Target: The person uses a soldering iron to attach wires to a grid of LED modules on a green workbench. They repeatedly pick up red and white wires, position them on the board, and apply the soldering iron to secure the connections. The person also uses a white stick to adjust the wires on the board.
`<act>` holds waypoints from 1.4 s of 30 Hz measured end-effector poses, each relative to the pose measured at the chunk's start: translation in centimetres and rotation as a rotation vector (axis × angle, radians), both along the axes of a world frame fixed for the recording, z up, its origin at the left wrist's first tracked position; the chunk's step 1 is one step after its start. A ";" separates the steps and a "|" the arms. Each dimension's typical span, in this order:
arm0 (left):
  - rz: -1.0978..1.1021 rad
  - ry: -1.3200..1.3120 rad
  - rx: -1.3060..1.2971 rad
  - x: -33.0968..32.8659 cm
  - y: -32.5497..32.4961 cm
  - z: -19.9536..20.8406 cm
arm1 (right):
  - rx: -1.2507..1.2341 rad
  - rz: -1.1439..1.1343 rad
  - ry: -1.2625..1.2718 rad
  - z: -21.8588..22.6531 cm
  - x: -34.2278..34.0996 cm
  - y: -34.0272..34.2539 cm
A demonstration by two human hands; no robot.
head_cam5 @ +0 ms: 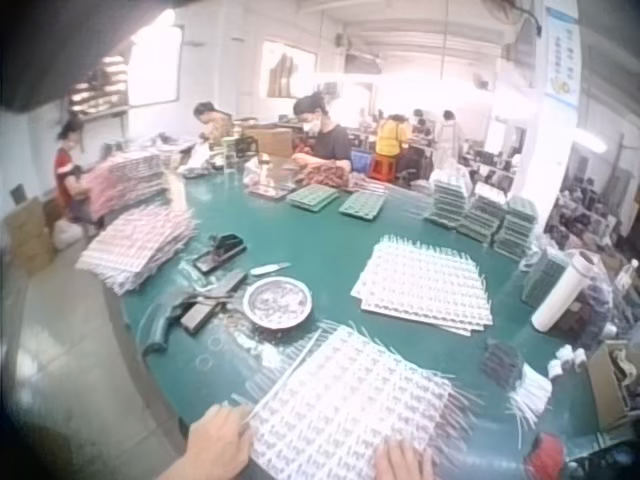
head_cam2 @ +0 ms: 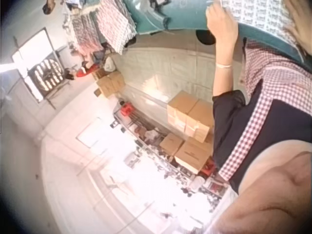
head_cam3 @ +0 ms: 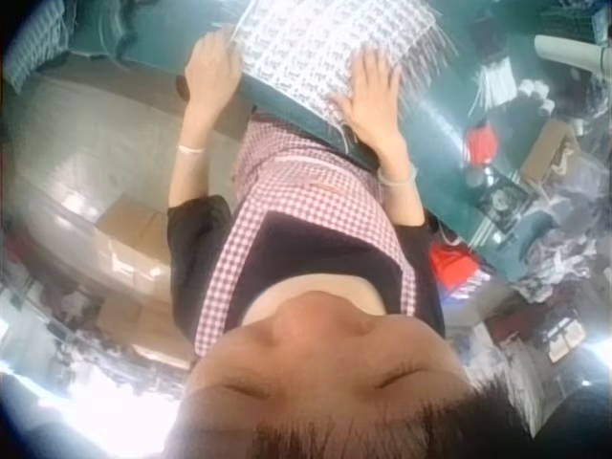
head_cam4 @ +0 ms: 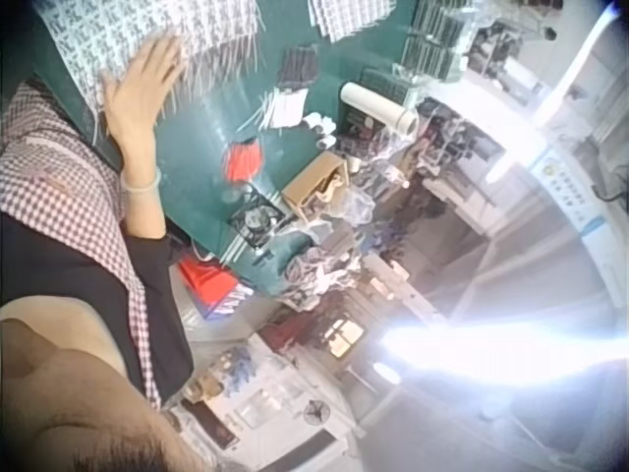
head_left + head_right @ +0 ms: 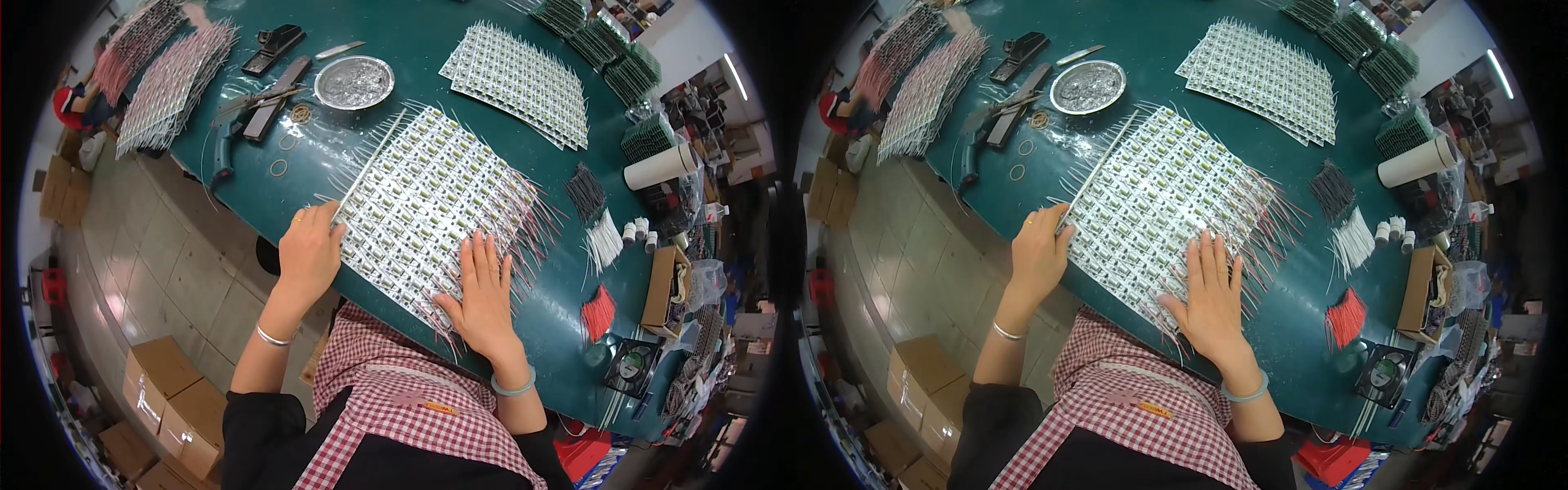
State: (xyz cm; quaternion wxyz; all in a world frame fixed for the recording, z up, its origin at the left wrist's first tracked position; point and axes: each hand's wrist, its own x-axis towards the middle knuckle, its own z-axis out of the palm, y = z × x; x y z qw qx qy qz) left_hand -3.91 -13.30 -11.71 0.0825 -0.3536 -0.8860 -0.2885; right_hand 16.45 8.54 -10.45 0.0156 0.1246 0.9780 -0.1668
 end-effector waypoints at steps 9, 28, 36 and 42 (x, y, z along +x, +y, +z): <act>0.165 -0.258 0.215 -0.2 -1.8 0.4 | -0.197 0.168 0.396 4.9 -4.4 -2.4; 0.466 -0.607 0.541 10.5 -11.4 -1.5 | 0.084 0.205 0.285 0.3 -9.1 -6.7; 0.418 -0.643 0.548 11.5 -12.8 -1.8 | -0.179 0.180 0.398 2.0 -7.3 -7.1; 0.408 -0.593 0.630 11.9 -12.5 -2.1 | -0.031 0.256 0.378 1.8 -7.3 -8.5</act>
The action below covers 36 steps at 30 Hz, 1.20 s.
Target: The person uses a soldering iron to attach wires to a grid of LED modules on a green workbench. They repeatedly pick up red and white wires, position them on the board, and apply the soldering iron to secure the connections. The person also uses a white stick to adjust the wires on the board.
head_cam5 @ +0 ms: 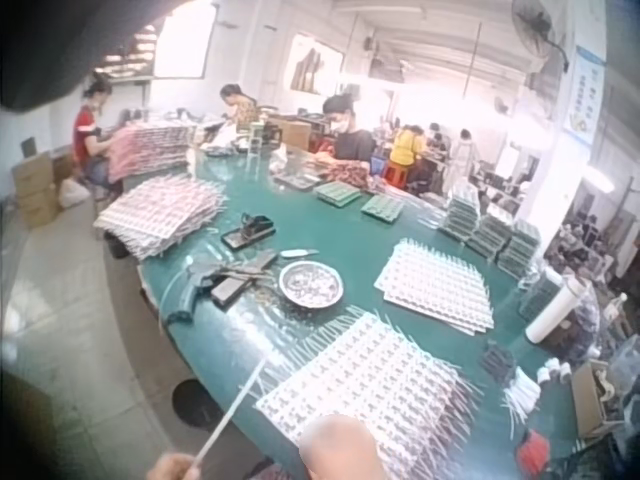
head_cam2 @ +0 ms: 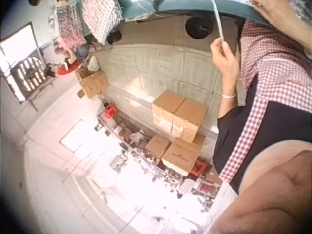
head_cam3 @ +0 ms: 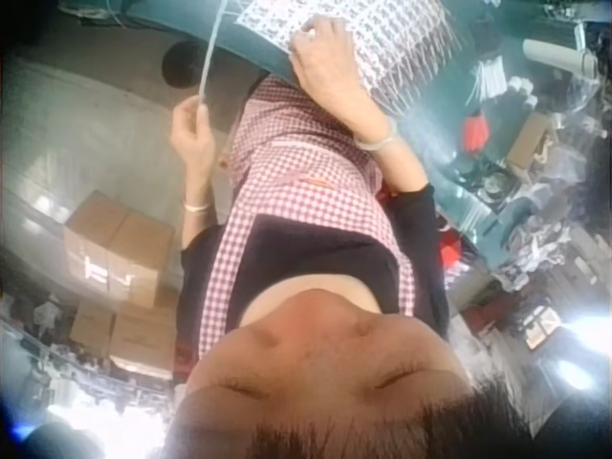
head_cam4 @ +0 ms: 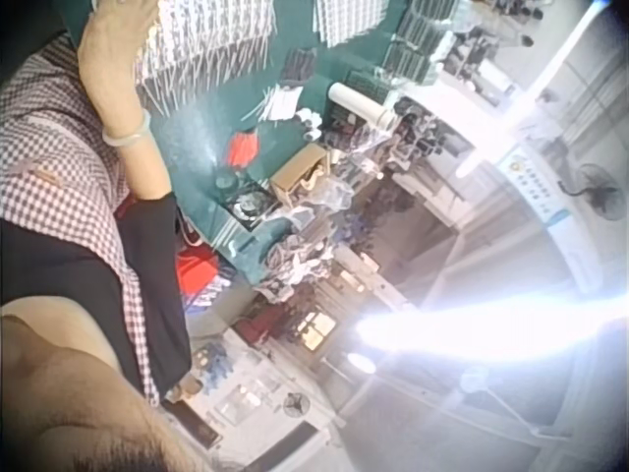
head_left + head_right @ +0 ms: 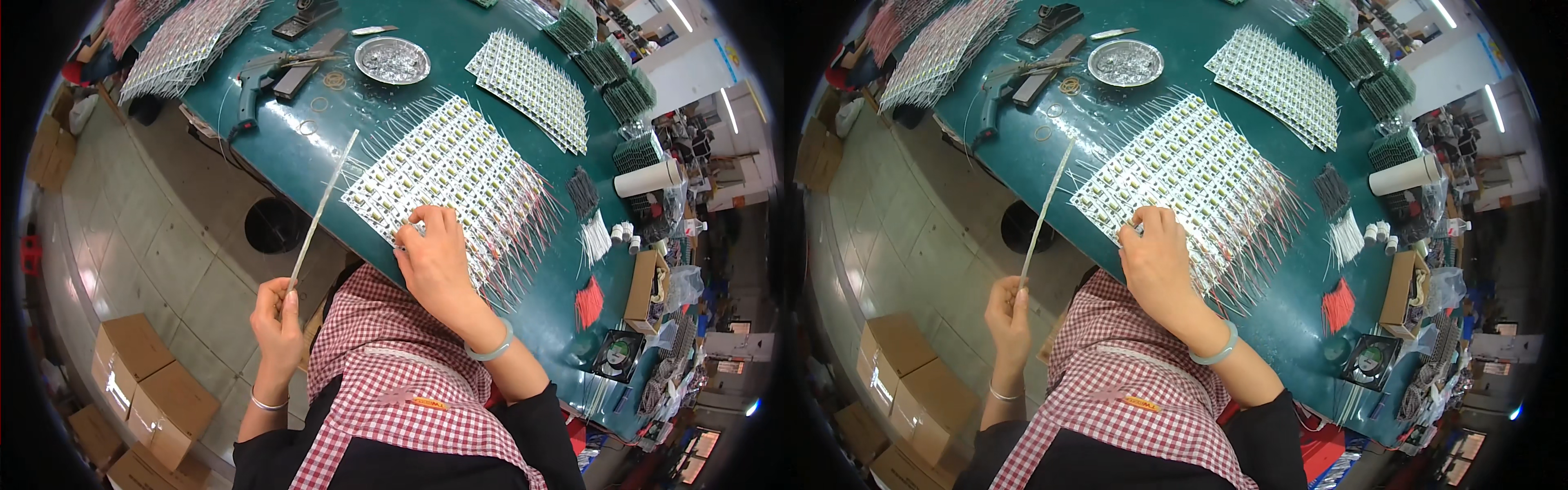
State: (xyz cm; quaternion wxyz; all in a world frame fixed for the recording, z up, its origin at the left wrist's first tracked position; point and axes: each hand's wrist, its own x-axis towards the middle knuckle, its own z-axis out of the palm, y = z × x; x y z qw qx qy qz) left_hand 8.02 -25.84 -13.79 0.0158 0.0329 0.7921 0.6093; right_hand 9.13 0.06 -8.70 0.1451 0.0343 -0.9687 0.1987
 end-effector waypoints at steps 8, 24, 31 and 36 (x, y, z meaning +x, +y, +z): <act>-0.103 -0.163 0.042 1.4 -1.5 2.4 | -0.059 -0.025 -0.024 -1.8 0.2 0.2; -0.189 -0.213 -0.223 6.0 -3.9 2.9 | -0.158 -0.247 0.026 -2.7 3.4 6.8; -0.172 -0.158 -0.237 6.5 -3.3 2.7 | -0.199 -0.162 0.051 -1.6 1.9 6.0; -0.134 -0.072 -0.259 6.9 -3.6 1.9 | -0.100 -0.094 -0.058 -0.9 -0.8 4.6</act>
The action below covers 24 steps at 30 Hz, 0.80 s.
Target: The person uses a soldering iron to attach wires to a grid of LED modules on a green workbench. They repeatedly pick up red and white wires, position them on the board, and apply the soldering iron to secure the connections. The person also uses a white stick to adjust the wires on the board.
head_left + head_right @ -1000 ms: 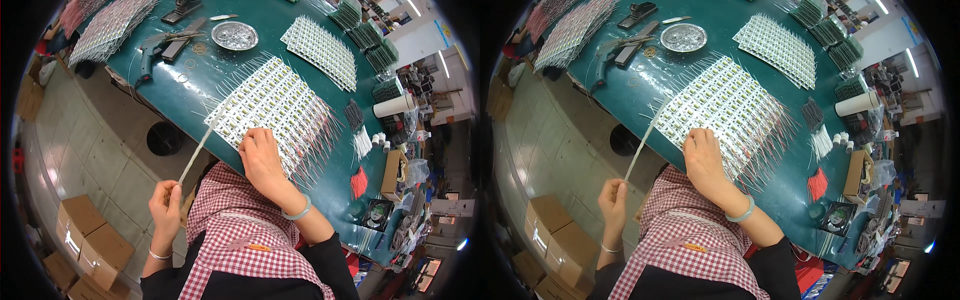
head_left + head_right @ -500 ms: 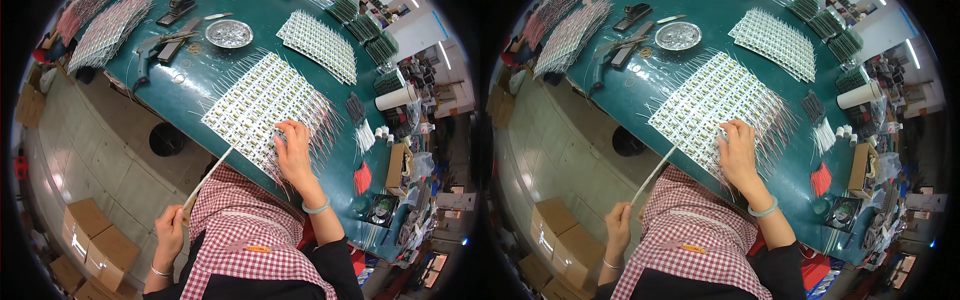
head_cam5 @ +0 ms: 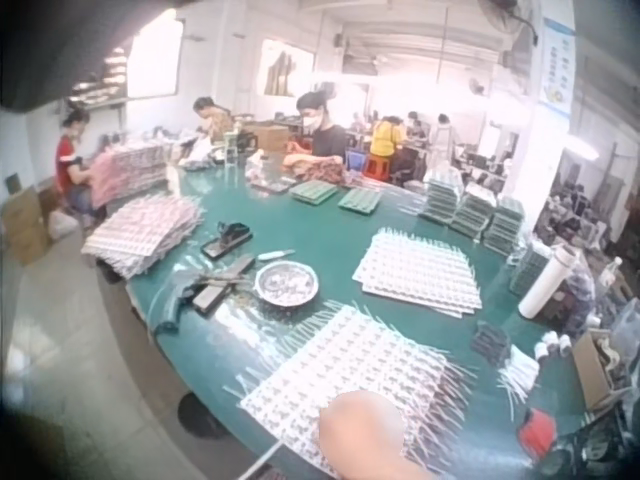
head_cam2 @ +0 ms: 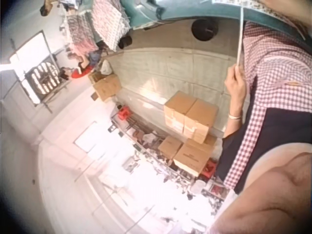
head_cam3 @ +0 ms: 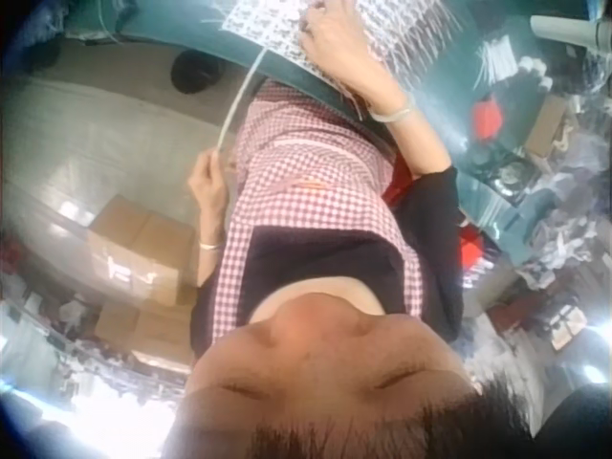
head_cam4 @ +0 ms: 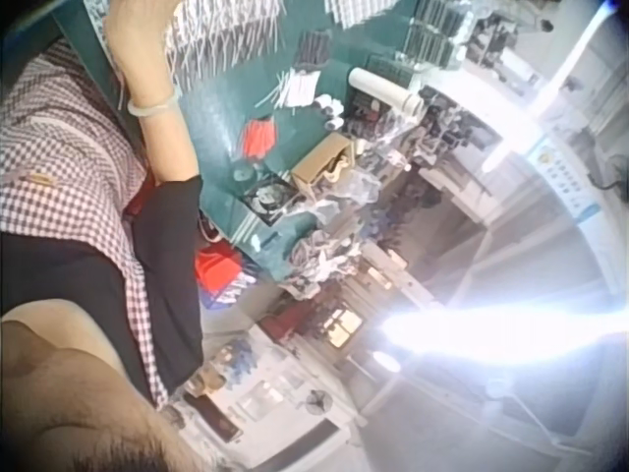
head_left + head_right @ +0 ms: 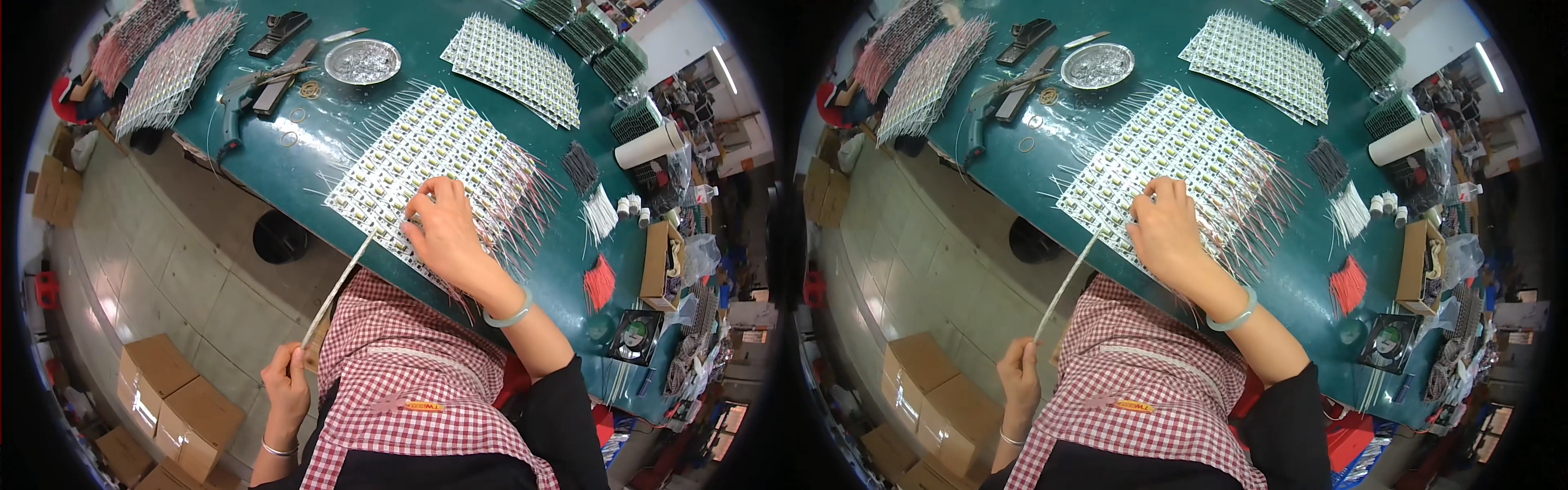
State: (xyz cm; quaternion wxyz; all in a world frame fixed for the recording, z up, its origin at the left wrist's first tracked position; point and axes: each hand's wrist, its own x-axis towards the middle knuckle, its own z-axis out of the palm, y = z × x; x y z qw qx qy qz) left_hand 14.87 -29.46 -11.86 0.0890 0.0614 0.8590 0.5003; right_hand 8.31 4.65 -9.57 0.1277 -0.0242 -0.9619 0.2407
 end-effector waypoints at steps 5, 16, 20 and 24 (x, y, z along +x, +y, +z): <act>0.035 -0.051 -0.031 0.4 -0.3 0.2 | 0.176 -0.037 -0.033 -0.5 -1.4 -1.2; 0.117 0.019 0.016 2.4 -1.0 -2.0 | 0.200 -0.041 0.079 -1.5 -1.5 -1.5; 0.119 0.050 0.027 2.4 -0.8 -2.0 | 0.199 -0.044 0.082 -1.5 -1.7 -1.5; 0.090 0.023 0.000 2.6 -0.6 -2.4 | 0.039 -0.051 0.141 -2.0 -1.3 -1.0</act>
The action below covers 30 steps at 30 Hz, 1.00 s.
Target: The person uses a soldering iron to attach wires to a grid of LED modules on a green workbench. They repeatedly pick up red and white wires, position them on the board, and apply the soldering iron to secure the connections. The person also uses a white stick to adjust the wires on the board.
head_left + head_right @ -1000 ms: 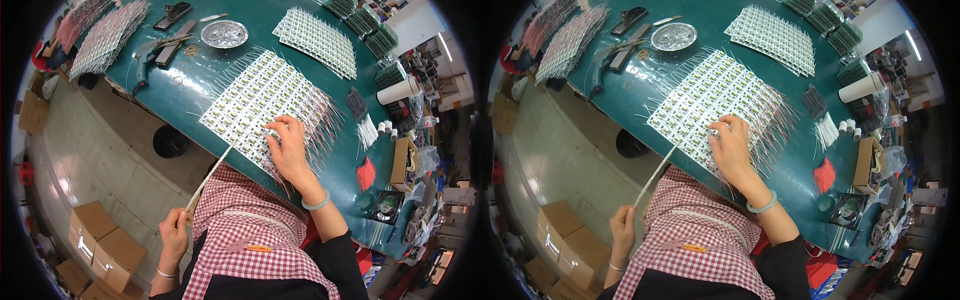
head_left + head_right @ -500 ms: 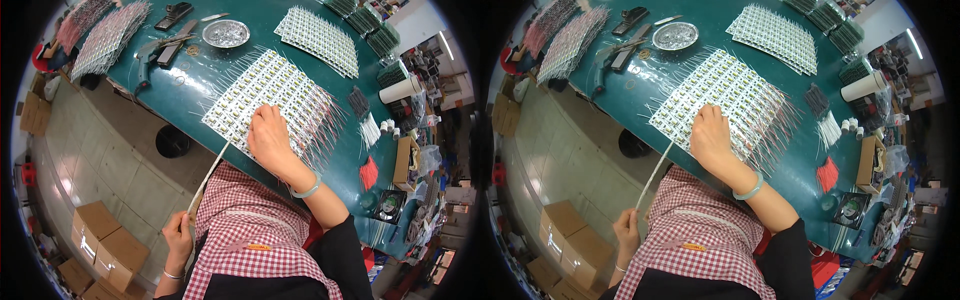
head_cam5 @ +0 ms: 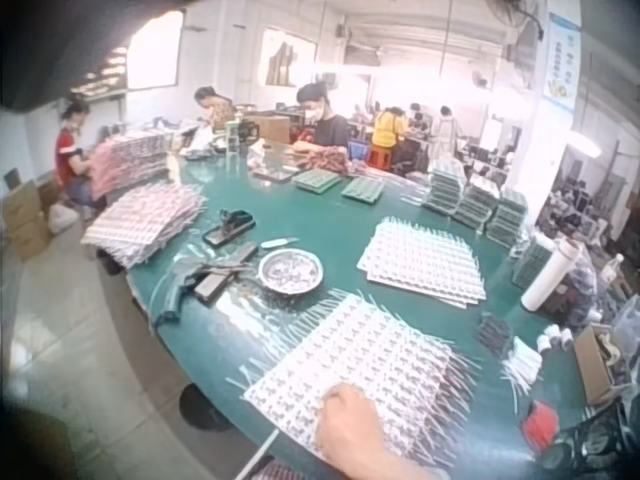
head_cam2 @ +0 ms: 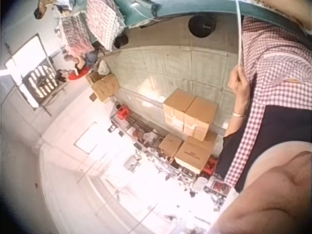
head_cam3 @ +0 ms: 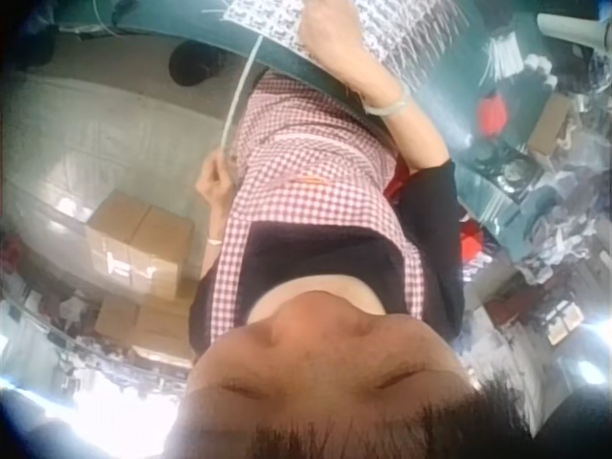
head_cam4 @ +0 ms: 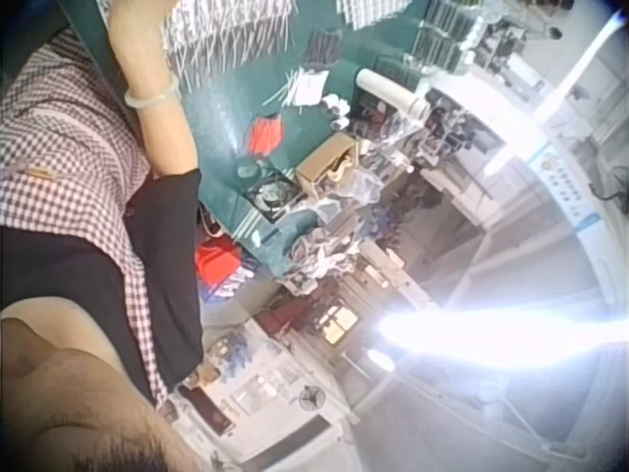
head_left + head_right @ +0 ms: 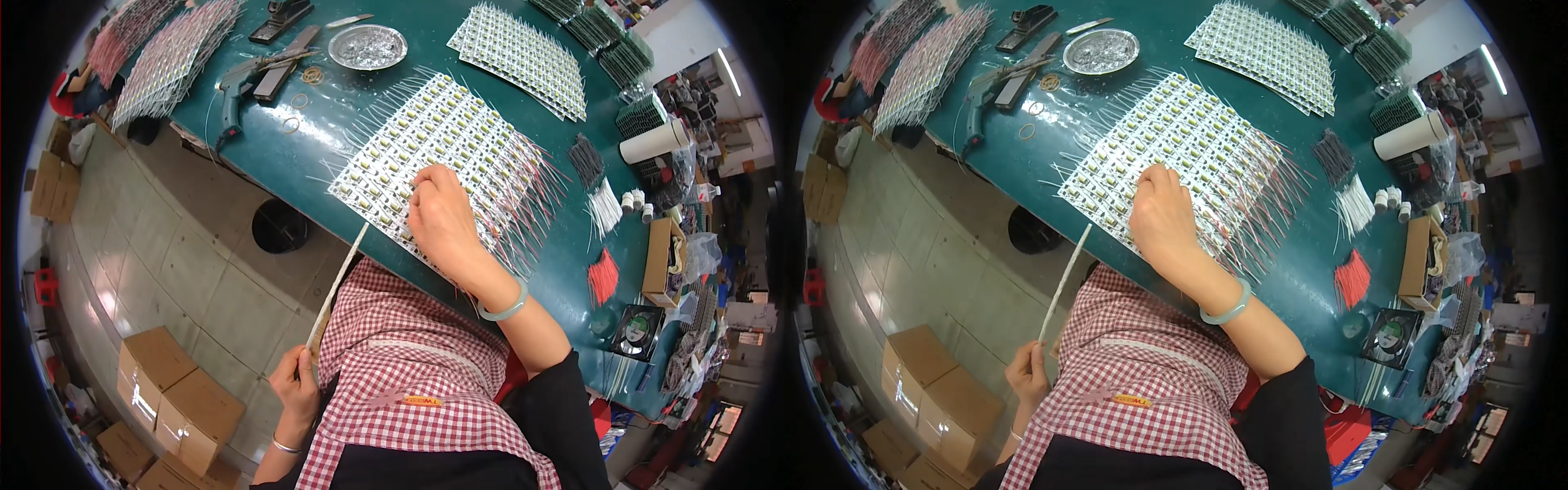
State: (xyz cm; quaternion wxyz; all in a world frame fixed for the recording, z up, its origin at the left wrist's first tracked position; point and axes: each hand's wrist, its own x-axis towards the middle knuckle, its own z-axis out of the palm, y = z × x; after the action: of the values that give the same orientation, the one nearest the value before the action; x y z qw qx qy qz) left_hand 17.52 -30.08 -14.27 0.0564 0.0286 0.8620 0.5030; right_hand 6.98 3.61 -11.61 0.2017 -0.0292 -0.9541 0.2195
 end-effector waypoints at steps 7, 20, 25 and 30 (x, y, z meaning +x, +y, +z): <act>-0.052 0.038 -0.026 -0.1 0.3 -0.6 | -0.373 -0.015 -0.019 1.2 2.2 1.2; -0.063 0.085 -0.036 -0.9 0.9 -0.1 | -0.363 -0.024 0.070 0.8 2.7 2.3; -0.085 0.101 -0.080 -0.5 0.9 -0.1 | -0.272 0.037 0.010 0.9 1.4 0.9; -0.110 0.146 -0.056 -0.5 1.4 -0.5 | -0.150 -0.029 -0.016 -0.1 0.8 0.0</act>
State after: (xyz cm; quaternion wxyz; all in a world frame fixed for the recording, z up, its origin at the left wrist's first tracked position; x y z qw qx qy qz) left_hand 16.99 -28.63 -14.75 0.0220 0.1109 0.8746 0.4715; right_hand 7.81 3.64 -11.73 0.1946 -0.0599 -0.9359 0.2874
